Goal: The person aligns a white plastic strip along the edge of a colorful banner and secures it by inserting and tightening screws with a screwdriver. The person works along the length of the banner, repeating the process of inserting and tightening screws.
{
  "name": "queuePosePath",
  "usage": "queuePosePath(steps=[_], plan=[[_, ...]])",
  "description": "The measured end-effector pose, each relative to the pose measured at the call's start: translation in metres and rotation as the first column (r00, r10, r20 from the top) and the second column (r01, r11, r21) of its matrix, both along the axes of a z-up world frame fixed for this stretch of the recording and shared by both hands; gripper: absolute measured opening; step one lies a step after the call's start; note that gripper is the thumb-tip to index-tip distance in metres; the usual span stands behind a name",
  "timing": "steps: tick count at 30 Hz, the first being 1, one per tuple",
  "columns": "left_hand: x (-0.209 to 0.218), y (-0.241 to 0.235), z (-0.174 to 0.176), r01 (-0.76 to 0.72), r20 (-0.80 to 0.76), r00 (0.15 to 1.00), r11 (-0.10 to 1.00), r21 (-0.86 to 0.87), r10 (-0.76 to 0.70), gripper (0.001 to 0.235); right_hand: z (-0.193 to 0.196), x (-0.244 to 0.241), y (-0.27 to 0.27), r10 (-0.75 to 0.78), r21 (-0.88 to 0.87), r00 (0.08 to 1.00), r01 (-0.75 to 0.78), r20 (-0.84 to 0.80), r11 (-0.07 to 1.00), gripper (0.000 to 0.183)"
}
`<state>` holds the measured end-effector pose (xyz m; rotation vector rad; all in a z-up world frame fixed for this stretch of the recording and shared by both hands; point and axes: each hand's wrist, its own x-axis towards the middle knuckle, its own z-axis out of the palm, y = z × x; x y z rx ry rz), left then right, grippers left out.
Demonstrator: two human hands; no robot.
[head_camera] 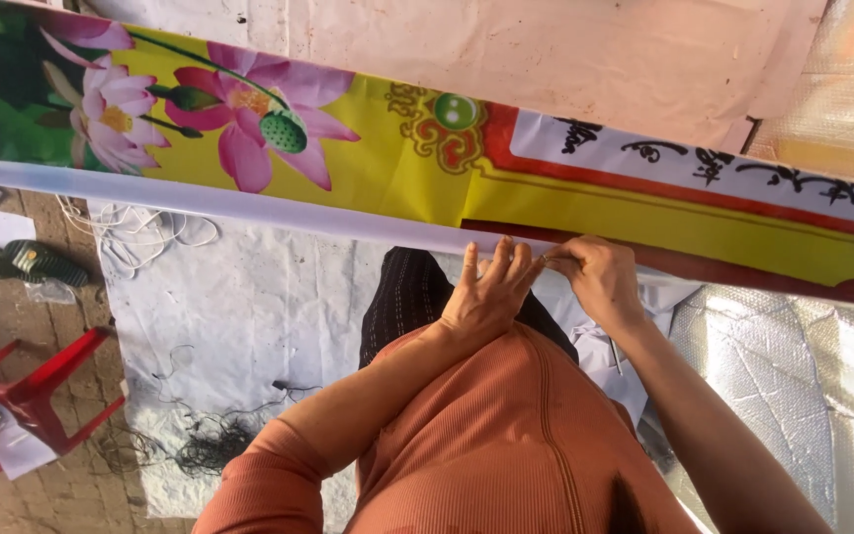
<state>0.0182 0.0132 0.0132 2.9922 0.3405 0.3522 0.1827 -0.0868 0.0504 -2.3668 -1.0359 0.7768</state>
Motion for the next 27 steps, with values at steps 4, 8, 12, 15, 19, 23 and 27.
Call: queuePosePath(steps=[4,8,12,15,19,23,27], plan=[[0.000,-0.002,-0.001,0.032,-0.003,0.999,0.998,-0.055,-0.033,0.047,0.002,0.003,0.000,-0.014,0.056,1.000,0.014,-0.003,0.998,0.011],[-0.001,-0.003,-0.003,0.017,0.011,1.000,0.999,-0.037,-0.017,0.044,0.006,0.000,-0.002,-0.045,0.072,0.997,0.050,-0.061,0.996,0.007],[-0.001,-0.004,-0.004,0.005,0.003,1.000,1.000,-0.013,-0.005,0.046,0.009,0.001,0.003,-0.046,0.043,0.996,0.050,-0.077,0.998,0.005],[-0.001,-0.003,-0.003,0.002,0.008,1.000,0.999,-0.032,-0.002,0.044,0.007,0.000,0.002,-0.044,0.025,0.996,0.046,-0.072,0.999,0.007],[-0.001,-0.004,-0.007,-0.005,0.022,1.000,1.000,0.005,0.005,0.048,0.004,-0.001,0.002,-0.063,-0.011,0.995,0.063,-0.077,0.998,0.006],[0.000,-0.004,-0.008,-0.021,0.017,1.000,0.999,0.025,0.020,0.049,0.002,-0.001,0.005,-0.077,-0.039,0.993,0.074,-0.092,0.997,0.006],[0.001,-0.002,-0.007,-0.005,0.036,0.999,1.000,0.018,0.004,0.048,0.000,-0.001,0.005,-0.084,-0.060,0.993,0.079,-0.087,0.995,0.007]])
